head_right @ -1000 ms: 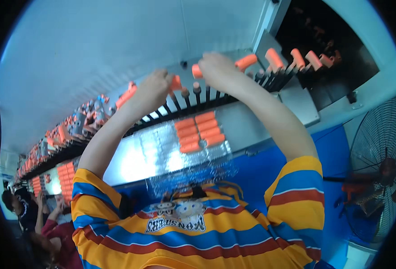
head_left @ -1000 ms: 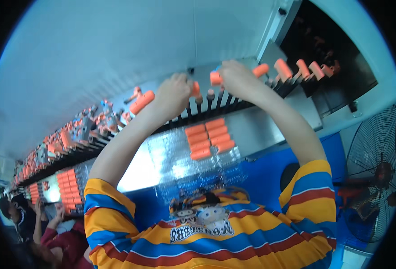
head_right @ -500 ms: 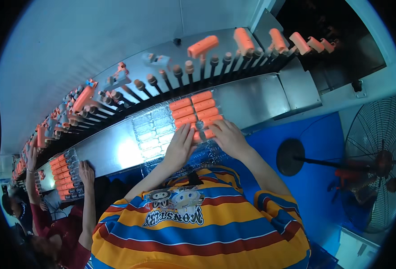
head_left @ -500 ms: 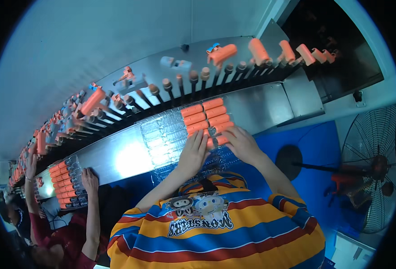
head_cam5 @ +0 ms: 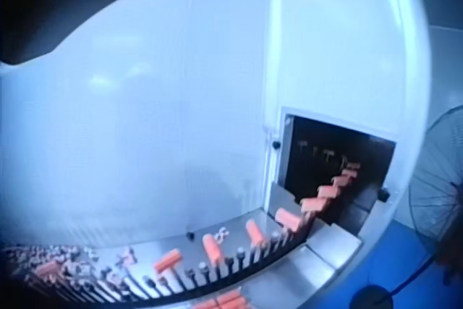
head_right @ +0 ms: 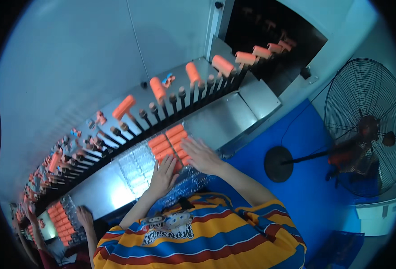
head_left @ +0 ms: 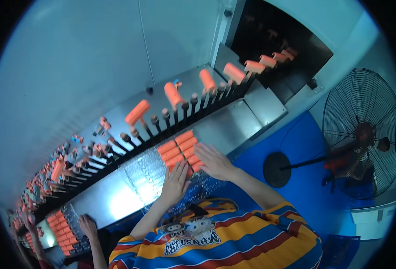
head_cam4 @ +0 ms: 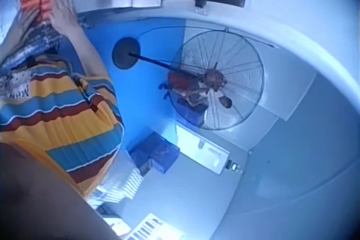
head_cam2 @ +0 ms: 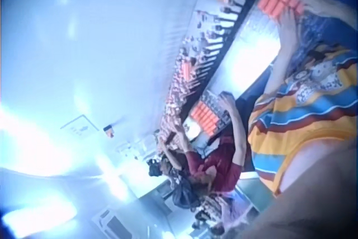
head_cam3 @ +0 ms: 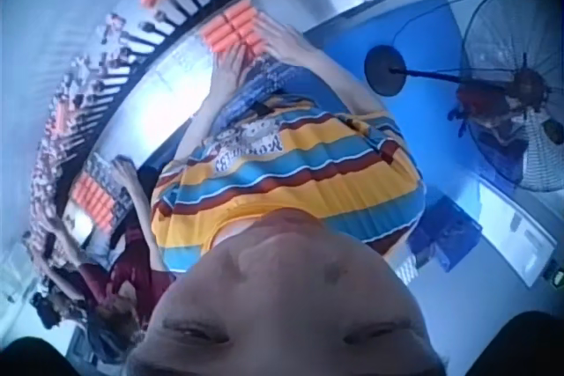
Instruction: The person takes empty plastic trays from a container, fills them with plastic parts removed from a rotating line, and places the filled trays onto a conveyor belt.
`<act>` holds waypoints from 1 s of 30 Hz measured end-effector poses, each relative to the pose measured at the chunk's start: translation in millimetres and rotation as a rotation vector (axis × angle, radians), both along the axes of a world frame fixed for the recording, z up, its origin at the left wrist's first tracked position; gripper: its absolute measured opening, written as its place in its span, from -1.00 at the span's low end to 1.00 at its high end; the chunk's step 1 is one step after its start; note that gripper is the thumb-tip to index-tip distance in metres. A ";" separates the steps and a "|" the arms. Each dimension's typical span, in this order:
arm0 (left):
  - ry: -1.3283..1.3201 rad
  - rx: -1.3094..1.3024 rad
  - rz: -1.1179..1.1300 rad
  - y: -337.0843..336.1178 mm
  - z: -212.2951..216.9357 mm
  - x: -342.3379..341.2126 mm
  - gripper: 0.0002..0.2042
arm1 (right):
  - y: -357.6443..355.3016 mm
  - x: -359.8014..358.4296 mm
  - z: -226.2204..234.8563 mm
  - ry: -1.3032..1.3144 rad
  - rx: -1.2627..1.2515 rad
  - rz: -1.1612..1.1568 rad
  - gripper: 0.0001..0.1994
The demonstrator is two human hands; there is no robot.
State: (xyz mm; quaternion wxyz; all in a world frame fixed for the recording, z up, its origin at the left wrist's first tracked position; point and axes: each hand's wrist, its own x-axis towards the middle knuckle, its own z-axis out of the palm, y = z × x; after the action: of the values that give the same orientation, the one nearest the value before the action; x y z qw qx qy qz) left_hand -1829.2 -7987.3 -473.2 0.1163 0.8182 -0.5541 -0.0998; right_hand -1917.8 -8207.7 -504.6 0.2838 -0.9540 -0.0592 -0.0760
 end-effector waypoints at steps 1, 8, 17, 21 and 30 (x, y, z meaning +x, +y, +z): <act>-0.050 -0.094 0.001 -19.6 13.8 2.1 -0.46 | -24.1 -0.3 5.7 -0.060 -0.082 -0.099 -0.40; -0.022 -0.476 -0.057 -166.2 121.5 32.3 -0.65 | -186.1 6.4 88.5 -0.419 0.021 -0.524 -0.80; -0.335 -0.339 -0.412 -335.3 161.1 92.7 -0.48 | -330.1 36.3 123.8 -0.379 -0.142 -0.519 -0.72; -0.211 0.269 -0.327 -380.9 164.3 109.4 -0.65 | -370.5 67.2 134.3 -0.223 -0.199 -0.210 -0.63; -0.468 0.183 0.054 -382.5 161.6 76.3 -0.89 | -382.3 91.3 135.9 -0.138 -0.399 0.065 -0.75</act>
State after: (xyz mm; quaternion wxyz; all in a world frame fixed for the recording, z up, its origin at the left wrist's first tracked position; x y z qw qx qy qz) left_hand -1752.9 -8369.7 -311.7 -0.0870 0.8406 -0.5326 0.0456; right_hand -1826.5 -8590.0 -368.7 0.0867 -0.9814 -0.1232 -0.1189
